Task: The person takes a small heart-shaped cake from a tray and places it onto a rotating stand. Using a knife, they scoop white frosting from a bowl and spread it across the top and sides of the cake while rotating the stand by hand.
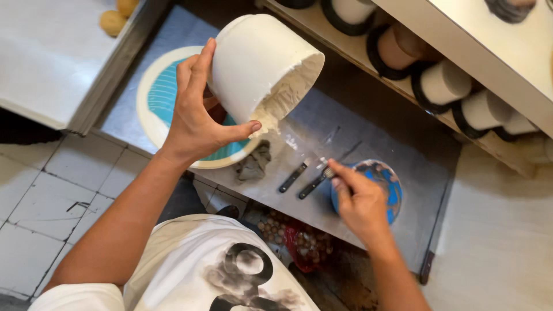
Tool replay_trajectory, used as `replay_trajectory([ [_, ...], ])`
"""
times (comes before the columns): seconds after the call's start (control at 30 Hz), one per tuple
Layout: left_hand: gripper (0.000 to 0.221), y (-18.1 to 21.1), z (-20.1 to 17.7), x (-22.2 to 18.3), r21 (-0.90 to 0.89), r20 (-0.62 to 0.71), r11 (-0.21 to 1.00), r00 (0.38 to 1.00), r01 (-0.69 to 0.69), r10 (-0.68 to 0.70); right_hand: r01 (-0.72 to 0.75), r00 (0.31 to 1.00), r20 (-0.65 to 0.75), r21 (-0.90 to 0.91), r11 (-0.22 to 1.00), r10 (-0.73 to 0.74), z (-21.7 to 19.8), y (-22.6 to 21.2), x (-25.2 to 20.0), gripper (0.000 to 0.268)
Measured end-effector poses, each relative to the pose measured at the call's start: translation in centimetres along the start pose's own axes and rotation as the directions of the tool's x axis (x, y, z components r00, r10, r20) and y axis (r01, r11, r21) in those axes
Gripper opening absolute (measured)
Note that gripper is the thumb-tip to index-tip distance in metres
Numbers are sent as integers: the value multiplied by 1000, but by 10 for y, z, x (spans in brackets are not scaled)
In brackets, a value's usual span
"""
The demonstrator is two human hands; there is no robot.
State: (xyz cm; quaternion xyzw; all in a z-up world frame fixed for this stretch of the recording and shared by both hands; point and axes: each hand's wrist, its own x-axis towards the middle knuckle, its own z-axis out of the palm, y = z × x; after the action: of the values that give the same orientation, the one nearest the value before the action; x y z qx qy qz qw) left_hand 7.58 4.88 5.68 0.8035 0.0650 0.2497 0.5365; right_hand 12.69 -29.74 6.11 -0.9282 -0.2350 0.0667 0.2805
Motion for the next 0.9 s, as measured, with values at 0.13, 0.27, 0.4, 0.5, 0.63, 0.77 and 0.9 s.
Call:
replay_trajectory([
  [0.13,128,-4,-31,-11,10,-65,1000,998,-8,9,-272,949,231,259,927,214,35,-42,1,37],
  [0.27,121,-7,-65,-5,-17,-115,1000,993,17,-19,-520,838,496,601,607,227,39,-69,11,41],
  [0.4,101,-36,-108,13,-361,-274,932,950,42,-149,-447,889,402,660,604,218,30,-97,11,43],
  [0.5,102,-85,-146,28,-411,-409,912,897,-16,-168,-261,960,64,571,779,274,19,-131,3,50],
  [0.63,116,-93,-188,24,-538,-425,841,844,55,-327,-35,935,-315,382,924,166,82,-111,-11,30],
  [0.77,107,-97,-202,17,-622,-367,773,825,126,-430,91,884,-455,-67,994,-111,155,-90,-19,22],
  [0.9,105,-84,-197,21,-636,-282,743,835,206,-472,57,898,-431,-92,994,-91,154,-94,-14,23],
])
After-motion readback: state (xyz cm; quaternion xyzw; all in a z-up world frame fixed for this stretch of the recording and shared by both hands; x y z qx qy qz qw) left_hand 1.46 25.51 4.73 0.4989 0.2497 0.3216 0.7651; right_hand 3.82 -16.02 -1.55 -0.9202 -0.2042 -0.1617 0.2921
